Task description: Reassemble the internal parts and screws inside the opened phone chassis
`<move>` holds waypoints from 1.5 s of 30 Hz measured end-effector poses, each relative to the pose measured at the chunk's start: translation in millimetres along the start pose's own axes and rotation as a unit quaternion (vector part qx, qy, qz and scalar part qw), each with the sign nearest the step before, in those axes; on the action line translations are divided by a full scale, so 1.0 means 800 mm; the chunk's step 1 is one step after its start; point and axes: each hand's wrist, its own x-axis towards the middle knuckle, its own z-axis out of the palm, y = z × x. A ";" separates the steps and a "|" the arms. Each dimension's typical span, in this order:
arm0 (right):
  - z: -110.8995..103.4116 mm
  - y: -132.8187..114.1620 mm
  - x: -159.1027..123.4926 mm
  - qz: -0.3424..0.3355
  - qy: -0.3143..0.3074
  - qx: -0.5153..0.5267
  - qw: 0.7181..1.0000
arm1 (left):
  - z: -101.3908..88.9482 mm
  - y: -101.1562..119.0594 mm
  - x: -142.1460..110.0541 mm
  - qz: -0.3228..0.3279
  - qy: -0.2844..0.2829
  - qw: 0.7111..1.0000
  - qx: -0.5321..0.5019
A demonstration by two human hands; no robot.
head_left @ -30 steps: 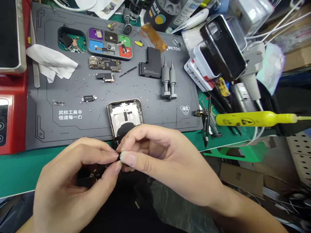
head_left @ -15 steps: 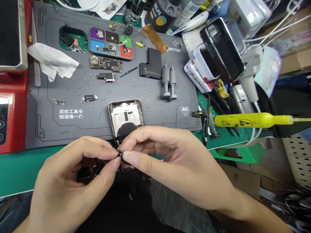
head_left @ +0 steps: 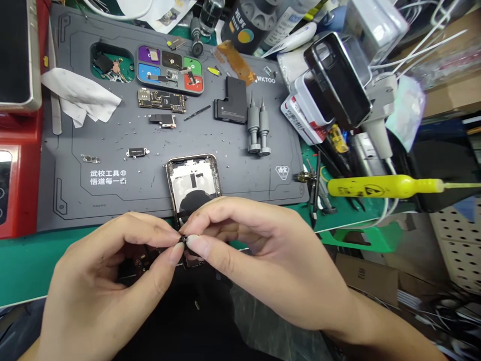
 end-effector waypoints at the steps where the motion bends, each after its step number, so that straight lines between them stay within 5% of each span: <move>1: 0.001 0.000 0.000 -0.003 0.001 0.000 1.000 | 0.001 0.000 0.000 -0.002 0.002 1.000 -0.003; 13: 0.006 0.002 0.001 -0.036 0.020 -0.024 0.999 | 0.002 0.002 -0.003 -0.003 0.018 1.000 -0.016; 31: 0.001 -0.005 0.004 0.080 0.005 0.080 0.994 | -0.009 0.002 0.000 -0.008 0.003 1.000 0.009; 39: 0.004 0.000 0.005 0.055 0.009 0.111 0.992 | -0.005 0.001 0.002 -0.017 0.014 1.000 0.004; 45: 0.003 0.000 0.003 0.047 -0.007 0.089 0.995 | -0.008 -0.007 -0.005 0.044 -0.006 0.997 0.058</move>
